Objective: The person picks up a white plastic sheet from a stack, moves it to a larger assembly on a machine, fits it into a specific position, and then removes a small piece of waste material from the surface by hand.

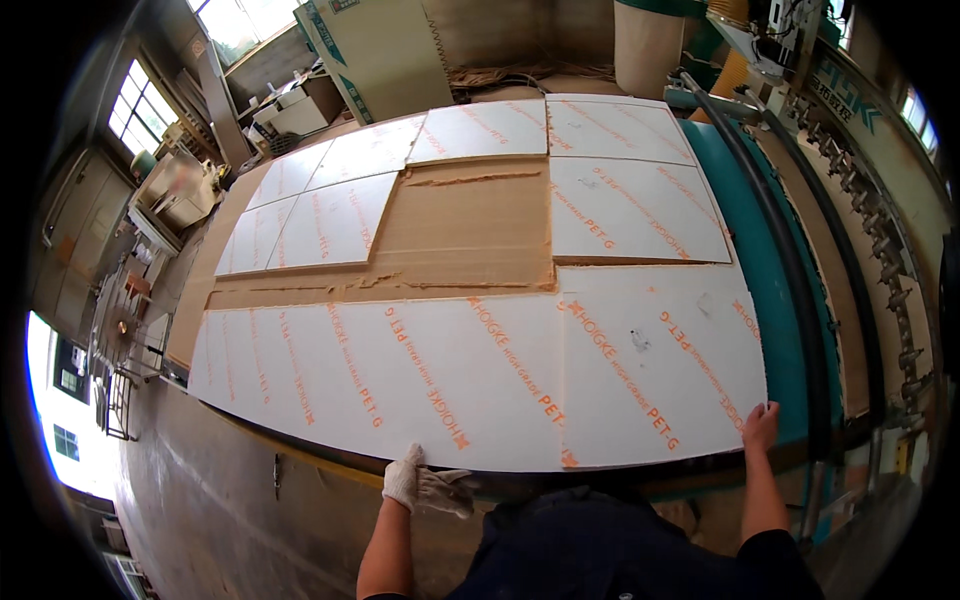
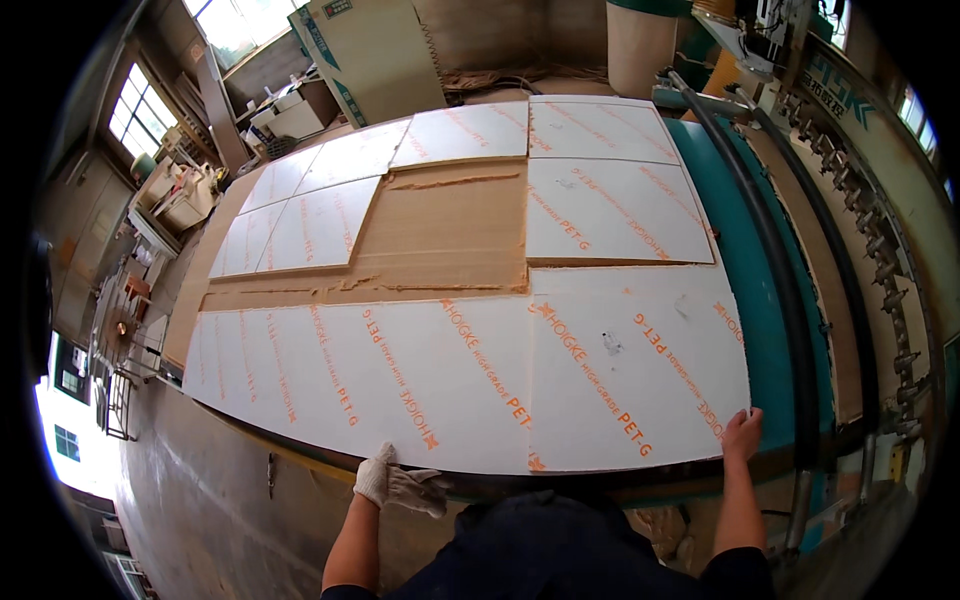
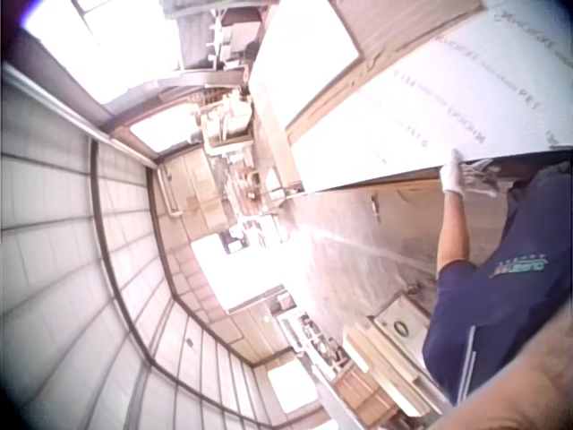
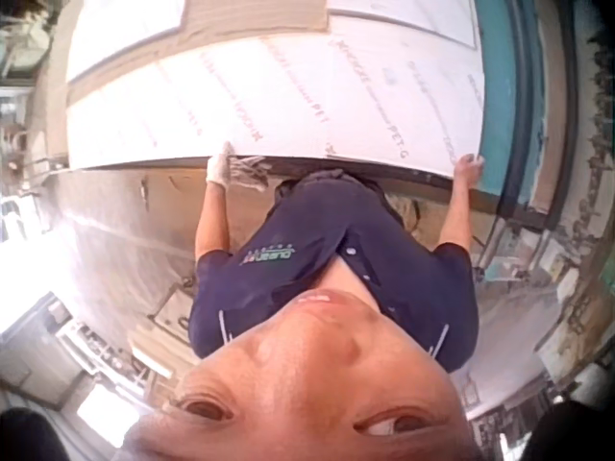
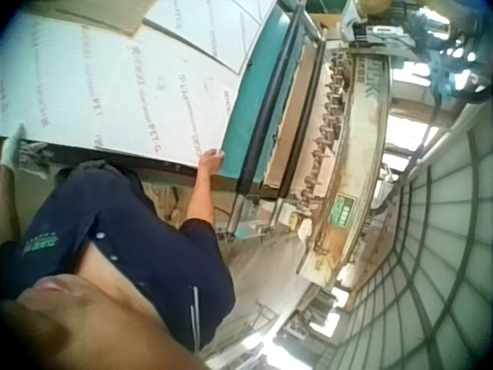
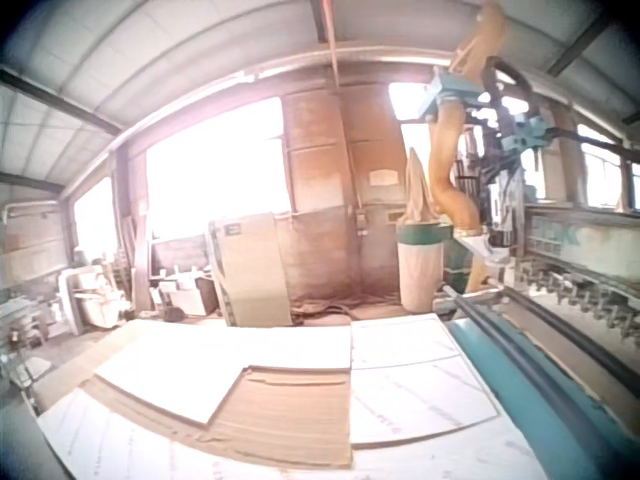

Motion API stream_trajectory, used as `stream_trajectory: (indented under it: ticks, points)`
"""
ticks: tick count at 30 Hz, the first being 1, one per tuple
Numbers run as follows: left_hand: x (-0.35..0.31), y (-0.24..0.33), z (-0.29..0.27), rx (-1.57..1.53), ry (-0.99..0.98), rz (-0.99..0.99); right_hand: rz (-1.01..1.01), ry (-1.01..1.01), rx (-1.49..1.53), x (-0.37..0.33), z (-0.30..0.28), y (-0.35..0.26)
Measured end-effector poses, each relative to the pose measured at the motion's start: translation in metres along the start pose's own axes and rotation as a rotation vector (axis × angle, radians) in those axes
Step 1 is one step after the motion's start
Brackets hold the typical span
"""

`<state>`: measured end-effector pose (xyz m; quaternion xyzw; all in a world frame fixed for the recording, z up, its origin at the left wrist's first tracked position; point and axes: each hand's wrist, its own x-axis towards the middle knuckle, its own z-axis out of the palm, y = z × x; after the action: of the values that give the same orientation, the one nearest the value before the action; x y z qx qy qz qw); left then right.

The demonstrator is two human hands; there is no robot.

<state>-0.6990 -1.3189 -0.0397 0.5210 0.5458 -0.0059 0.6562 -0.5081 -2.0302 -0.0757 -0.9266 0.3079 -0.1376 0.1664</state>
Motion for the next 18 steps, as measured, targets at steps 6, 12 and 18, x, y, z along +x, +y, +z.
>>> stream_trajectory:
  ticks: [6, 12, 18]
  points:
    - [-0.006, -0.008, -0.004, -0.160, -0.015, 0.112, 0.008, -0.035, 0.063, 0.004, 0.012, -0.003]
    - [-0.007, 0.012, 0.007, 0.162, 0.078, 0.111, -0.062, -0.018, 0.043, 0.027, 0.032, 0.058]
    - [0.014, 0.013, -0.005, 0.333, 0.071, 0.260, -0.072, -0.036, 0.091, 0.029, 0.041, 0.064]
